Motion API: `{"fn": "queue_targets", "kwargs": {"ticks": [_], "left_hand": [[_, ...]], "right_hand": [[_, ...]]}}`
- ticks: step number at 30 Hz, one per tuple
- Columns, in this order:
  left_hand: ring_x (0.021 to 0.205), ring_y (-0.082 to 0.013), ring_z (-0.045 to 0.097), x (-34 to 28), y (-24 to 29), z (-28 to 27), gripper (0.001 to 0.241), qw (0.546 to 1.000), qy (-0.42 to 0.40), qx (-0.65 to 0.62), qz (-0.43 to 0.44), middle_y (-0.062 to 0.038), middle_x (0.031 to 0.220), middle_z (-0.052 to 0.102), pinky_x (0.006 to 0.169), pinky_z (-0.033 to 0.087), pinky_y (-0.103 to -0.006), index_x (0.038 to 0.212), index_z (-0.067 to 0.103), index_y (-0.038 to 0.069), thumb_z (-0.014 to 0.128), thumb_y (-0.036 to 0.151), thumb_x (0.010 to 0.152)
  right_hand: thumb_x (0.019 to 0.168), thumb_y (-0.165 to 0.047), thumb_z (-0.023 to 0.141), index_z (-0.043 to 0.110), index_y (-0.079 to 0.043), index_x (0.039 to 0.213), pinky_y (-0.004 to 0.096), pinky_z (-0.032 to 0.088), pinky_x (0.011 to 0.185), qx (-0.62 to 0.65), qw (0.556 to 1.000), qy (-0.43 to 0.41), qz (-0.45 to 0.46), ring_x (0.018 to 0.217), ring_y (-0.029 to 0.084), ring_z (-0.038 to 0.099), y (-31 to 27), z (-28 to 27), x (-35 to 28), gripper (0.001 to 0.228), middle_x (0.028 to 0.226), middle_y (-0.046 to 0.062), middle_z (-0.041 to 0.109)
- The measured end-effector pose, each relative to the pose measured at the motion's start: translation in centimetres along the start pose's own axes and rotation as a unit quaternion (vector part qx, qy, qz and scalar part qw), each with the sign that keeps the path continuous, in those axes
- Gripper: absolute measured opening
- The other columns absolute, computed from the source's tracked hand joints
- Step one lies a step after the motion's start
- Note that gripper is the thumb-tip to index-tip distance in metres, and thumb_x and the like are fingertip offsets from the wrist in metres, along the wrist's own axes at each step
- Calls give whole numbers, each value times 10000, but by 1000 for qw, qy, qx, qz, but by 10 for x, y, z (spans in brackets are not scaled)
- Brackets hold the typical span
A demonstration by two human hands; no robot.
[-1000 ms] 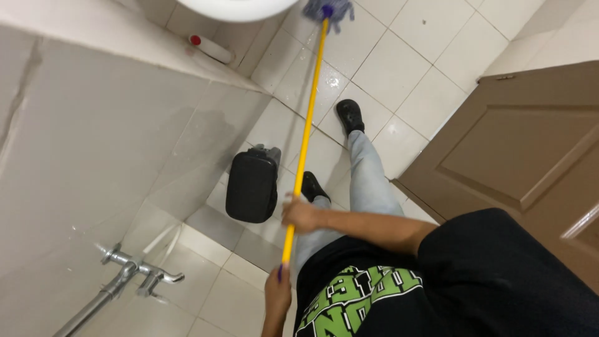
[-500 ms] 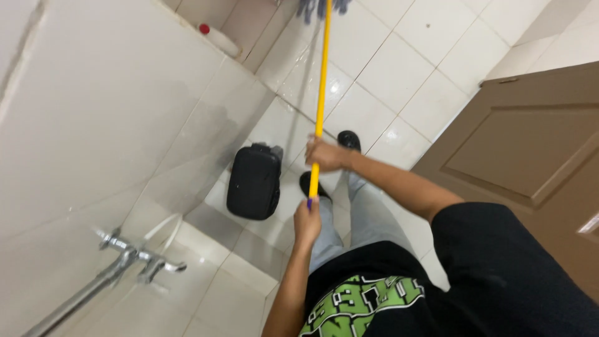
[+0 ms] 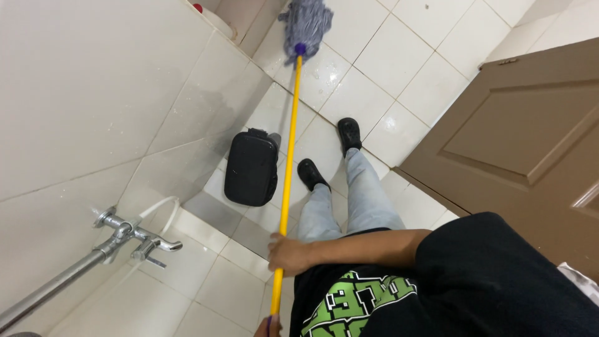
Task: Mopping the tiled floor of a bathroom area after washing items in the sink.
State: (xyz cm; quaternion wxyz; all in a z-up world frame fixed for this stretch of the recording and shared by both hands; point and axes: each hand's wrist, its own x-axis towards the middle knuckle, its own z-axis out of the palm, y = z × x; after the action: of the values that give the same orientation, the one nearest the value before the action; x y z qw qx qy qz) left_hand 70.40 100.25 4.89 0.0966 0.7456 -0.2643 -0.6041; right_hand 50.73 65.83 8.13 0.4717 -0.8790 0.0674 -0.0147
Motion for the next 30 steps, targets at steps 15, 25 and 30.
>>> {"fn": "queue_targets", "kwargs": {"ticks": [15,25,30], "left_hand": [[841,-460,670,196,409,106,438,986,114,60,110,-258,859,693,714,496,-516,915,633,2,562,425,1000],[816,-395,625,73,185,63,435,982,125,80,113,-208,878,661,707,479,-471,965,647,12,507,420,1016],[607,-244,700,-23,38,65,367,991,106,63,-51,-127,663,691,603,554,-372,903,713,73,617,427,936]], "right_hand": [[630,-159,755,656,-135,675,640,271,1147,-137,982,101,88,908,290,615,275,-153,-86,111,726,31,618],[699,-202,795,736,-177,792,591,391,1000,-30,990,120,72,847,269,660,164,27,-35,113,801,35,688],[661,-219,778,643,-143,700,588,353,1095,111,989,31,-97,924,275,654,-16,0,-16,159,748,29,643]]}}
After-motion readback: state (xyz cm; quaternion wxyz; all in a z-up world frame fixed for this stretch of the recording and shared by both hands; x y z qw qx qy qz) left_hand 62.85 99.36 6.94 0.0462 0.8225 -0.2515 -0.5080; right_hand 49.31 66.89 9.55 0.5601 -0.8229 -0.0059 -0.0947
